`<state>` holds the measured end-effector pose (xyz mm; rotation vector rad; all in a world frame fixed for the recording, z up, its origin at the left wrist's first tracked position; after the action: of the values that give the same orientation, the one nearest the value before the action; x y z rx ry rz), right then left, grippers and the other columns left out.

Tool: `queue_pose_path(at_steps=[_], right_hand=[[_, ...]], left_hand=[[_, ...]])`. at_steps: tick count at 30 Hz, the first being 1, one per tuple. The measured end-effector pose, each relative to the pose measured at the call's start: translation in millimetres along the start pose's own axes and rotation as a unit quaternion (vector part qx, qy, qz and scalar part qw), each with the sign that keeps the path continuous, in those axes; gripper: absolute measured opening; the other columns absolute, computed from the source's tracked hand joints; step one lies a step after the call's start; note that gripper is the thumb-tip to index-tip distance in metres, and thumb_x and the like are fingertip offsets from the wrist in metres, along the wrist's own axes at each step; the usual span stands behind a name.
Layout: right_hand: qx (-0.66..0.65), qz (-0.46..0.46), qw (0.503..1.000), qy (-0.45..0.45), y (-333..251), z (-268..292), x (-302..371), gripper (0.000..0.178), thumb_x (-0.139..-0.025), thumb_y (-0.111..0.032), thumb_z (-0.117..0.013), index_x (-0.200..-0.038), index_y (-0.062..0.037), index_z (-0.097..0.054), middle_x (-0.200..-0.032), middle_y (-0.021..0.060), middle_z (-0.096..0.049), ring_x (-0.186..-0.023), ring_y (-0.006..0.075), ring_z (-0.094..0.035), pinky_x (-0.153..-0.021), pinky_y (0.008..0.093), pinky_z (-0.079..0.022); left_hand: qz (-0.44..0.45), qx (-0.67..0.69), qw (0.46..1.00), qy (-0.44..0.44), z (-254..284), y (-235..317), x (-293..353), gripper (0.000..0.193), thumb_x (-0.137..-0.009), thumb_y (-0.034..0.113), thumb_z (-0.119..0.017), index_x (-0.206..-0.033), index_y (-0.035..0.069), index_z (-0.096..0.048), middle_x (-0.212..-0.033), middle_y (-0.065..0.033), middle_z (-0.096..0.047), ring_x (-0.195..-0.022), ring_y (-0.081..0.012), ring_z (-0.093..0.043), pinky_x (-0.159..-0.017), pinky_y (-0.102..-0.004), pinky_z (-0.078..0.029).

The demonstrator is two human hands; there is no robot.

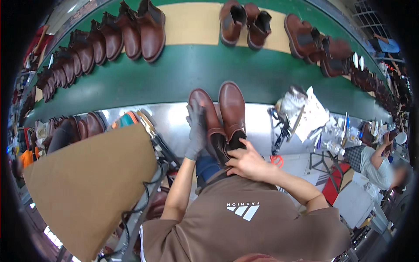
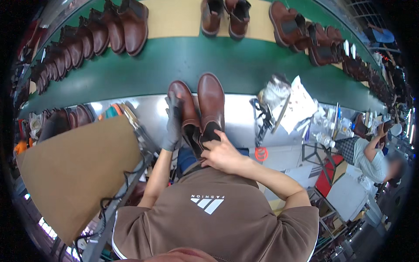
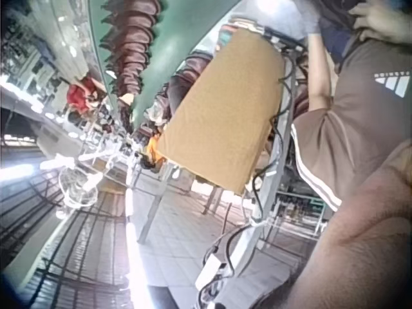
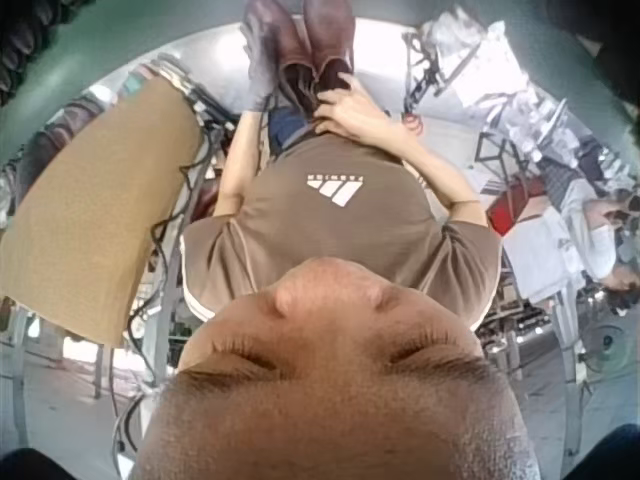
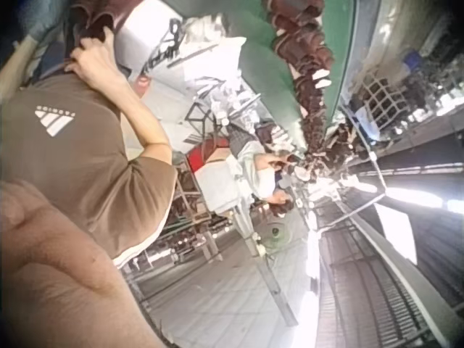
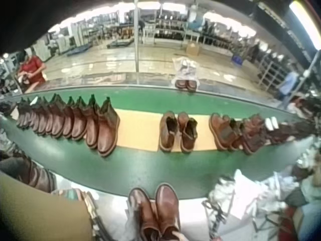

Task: Using a heat gun, brush, and air spray to finish and clean leather boots on a factory production line.

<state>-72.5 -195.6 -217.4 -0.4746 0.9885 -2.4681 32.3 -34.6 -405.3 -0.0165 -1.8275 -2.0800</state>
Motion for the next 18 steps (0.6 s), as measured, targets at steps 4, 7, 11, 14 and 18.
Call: queue_pose_path(at_steps=[4, 7, 11, 14, 18], right_hand=[[-0.304, -0.237, 0.9, 0.204, 53.7, 70.4, 37.5, 0.031, -0.085, -0.023, -0.065, -0.103, 0.0018, -0.064, -0.103, 0.0114, -0.066, -0.097, 0.0193, -0.061, -0.086, 0.0306, -0.046], [-0.289, -0.374, 0.844, 0.252, 164.2, 21.8, 48.3, 0.059, -0.095, -0.048, -0.04, -0.13, 0.0001, -0.045, -0.114, 0.0127, -0.058, -0.097, 0.0184, -0.058, -0.085, 0.0325, -0.045], [-0.379, -0.386, 0.787, 0.296, 235.4, -90.9, 16.5, 0.088, -0.085, -0.068, -0.041, -0.132, 0.006, -0.037, -0.129, 0.0181, -0.048, -0.115, 0.0289, -0.049, -0.098, 0.0358, -0.037], [-0.741, -0.254, 0.576, 0.233, 199.6, -94.4, 9.6, 0.074, -0.087, -0.063, -0.042, -0.127, -0.0009, -0.047, -0.128, 0.0143, -0.049, -0.111, 0.0255, -0.052, -0.1, 0.0346, -0.038], [-0.769, -0.278, 0.508, 0.272, 186.3, -93.3, 48.7, 0.064, -0.091, -0.06, -0.038, -0.123, -0.006, -0.048, -0.113, 0.0094, -0.057, -0.099, 0.0176, -0.056, -0.09, 0.033, -0.045]], left_hand=[[-0.034, -0.077, 0.996, 0.01, 39.1, -42.9, 30.5, 0.049, -0.098, 0.042, -0.036, -0.129, 0.005, -0.042, -0.121, -0.011, -0.051, -0.108, -0.0212, -0.054, -0.093, -0.0302, -0.042], [0.323, 0.234, 0.912, -0.099, 15.5, -43.1, 58.2, 0.051, -0.09, 0.06, -0.041, -0.102, 0.011, -0.053, -0.078, 0.0018, -0.054, -0.067, -0.0076, -0.054, -0.061, -0.0187, -0.044], [0.264, 0.232, 0.886, -0.304, -8.8, -1.9, 49.4, 0.073, -0.086, 0.071, -0.031, -0.112, 0.005, -0.051, -0.084, -0.0051, -0.064, -0.066, -0.013, -0.06, -0.06, -0.0238, -0.043], [0.171, 0.219, 0.919, -0.281, -15.7, 69.3, 65.8, 0.075, -0.087, 0.07, -0.027, -0.114, 0.004, -0.051, -0.086, -0.0075, -0.064, -0.065, -0.0136, -0.059, -0.06, -0.0241, -0.043], [0.156, 0.206, 0.905, -0.337, -38.3, 117.2, 92.2, 0.08, -0.088, 0.07, -0.023, -0.122, 0.001, -0.046, -0.088, -0.0091, -0.059, -0.066, -0.015, -0.059, -0.061, -0.0248, -0.045]])
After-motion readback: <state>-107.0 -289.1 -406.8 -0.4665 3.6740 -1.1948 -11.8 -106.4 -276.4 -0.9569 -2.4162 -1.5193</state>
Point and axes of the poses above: each hand's wrist, its own x-axis away from the middle knuckle, its own z-axis out of the back of the hand, y = z × x, the point moved 8 cm from there along -x, towards the middle knuckle
